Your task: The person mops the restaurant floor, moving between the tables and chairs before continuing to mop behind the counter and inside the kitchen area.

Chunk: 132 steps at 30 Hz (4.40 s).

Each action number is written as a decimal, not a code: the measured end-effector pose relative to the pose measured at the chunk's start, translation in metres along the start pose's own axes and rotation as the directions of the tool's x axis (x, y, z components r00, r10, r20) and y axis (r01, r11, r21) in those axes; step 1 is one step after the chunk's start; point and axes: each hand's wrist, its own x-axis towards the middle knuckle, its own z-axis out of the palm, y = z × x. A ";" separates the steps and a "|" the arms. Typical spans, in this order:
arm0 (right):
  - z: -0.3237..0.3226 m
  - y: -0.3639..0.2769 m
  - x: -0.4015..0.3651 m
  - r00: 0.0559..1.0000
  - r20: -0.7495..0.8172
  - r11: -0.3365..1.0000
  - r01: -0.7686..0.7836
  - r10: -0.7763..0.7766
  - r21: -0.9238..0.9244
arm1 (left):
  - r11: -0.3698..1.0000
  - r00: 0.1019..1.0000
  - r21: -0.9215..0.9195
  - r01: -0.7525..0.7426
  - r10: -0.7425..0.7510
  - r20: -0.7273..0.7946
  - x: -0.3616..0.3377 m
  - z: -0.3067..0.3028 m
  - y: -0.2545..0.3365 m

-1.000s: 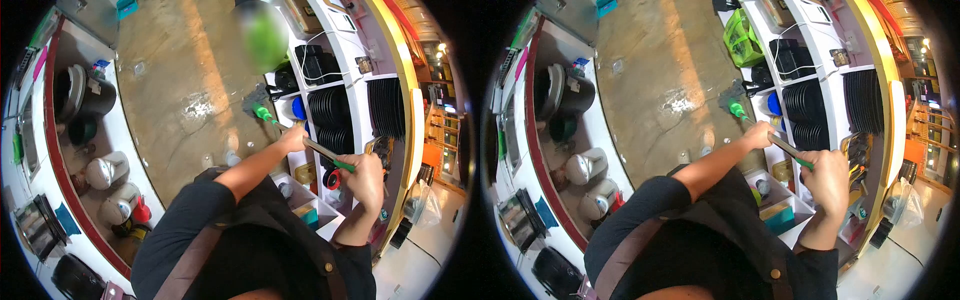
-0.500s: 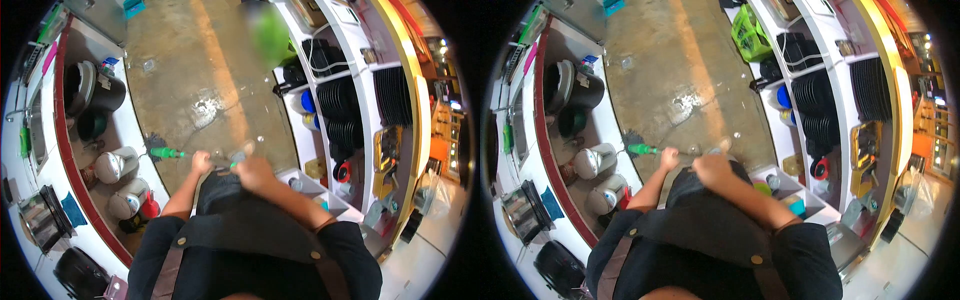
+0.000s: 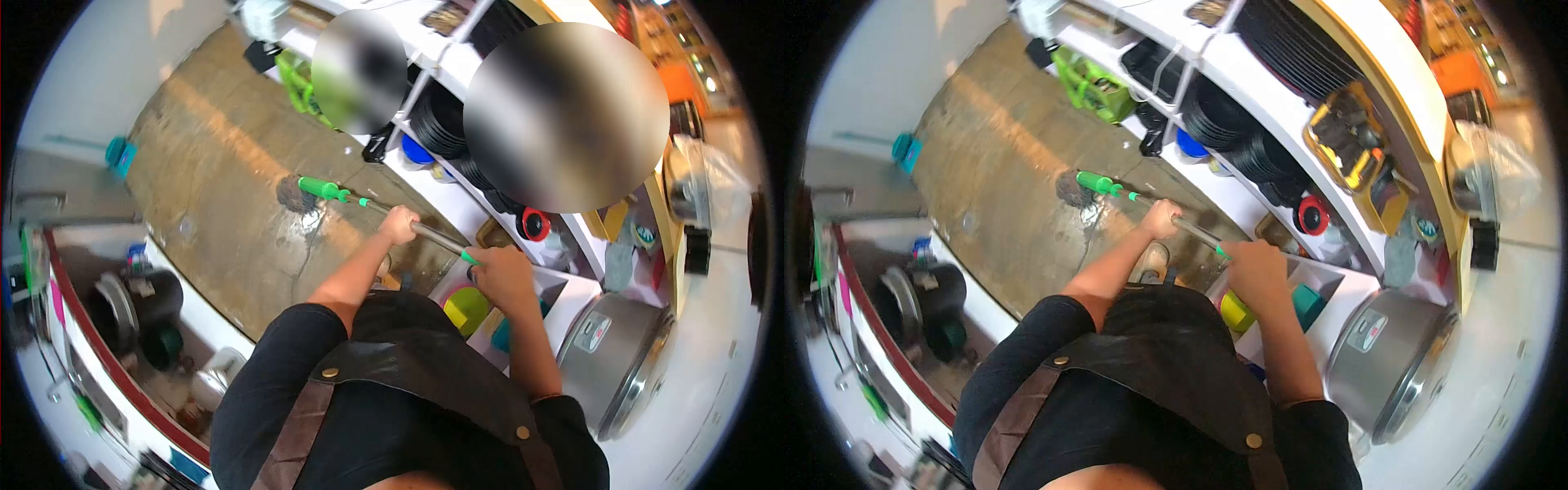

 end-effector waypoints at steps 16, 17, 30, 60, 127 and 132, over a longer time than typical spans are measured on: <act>-0.038 0.023 -0.207 0.535 0.073 0.524 -0.842 0.842 0.133 | 0.746 0.420 -0.560 -0.361 0.666 0.616 -0.032 0.199 0.210; -0.034 0.014 -0.200 0.511 0.079 0.498 -0.856 0.856 0.140 | 0.733 0.398 -0.555 -0.394 0.680 0.616 -0.030 0.204 0.210; -0.033 -0.104 -0.128 0.740 0.083 0.653 -0.635 0.667 0.412 | 0.831 0.533 -0.298 -0.469 0.535 0.655 -0.054 0.000 0.085; 0.178 -0.286 -0.283 -0.228 0.322 -0.379 -0.733 0.919 0.565 | 0.273 -0.651 -0.738 -0.617 0.349 0.674 -0.240 0.193 0.111; 0.238 -0.488 -0.259 -0.949 0.203 0.361 0.282 0.242 0.889 | 0.093 -0.660 -0.656 -0.749 -0.015 0.751 -0.401 0.065 0.088; 0.307 -0.442 -0.202 -0.744 0.221 0.153 0.399 0.630 0.904 | 0.060 -0.621 -0.626 -0.777 0.089 0.779 -0.293 0.131 0.011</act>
